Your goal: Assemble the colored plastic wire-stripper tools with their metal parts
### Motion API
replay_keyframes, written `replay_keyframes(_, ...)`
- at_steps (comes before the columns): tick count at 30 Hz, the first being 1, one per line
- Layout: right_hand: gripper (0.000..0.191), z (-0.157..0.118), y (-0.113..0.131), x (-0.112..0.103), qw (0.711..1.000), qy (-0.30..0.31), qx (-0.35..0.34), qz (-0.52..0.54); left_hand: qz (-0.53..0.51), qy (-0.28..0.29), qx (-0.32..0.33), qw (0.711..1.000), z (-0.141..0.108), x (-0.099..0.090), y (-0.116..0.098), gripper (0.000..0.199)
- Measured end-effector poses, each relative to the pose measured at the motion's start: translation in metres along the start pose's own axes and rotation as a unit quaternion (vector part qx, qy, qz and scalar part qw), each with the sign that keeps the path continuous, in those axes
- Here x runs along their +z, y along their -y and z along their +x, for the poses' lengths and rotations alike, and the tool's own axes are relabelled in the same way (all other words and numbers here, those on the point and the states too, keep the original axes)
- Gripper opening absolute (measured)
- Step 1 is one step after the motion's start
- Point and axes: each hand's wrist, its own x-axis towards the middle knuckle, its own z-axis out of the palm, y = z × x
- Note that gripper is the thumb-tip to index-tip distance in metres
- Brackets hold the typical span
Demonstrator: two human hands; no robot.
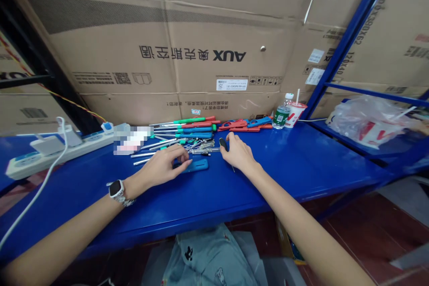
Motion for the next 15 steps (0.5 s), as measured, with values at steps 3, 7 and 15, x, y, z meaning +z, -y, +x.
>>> replay_keyframes(3,0.034,0.002,-0.005,0.003,0.998,0.035,0.040,-0.042,0.016,0.055,0.028,0.998,0.015,0.003,-0.005,0.023)
replay_keyframes(7,0.021,0.006,-0.006,0.003,0.997,0.029,0.053,-0.048,0.044,0.107,0.044,0.992,0.027,0.005,-0.007,0.033)
replay_keyframes(15,0.033,0.021,0.024,0.002,0.884,0.060,-0.046,0.462,0.017,0.118,0.021,0.993,0.007,-0.005,0.006,0.036)
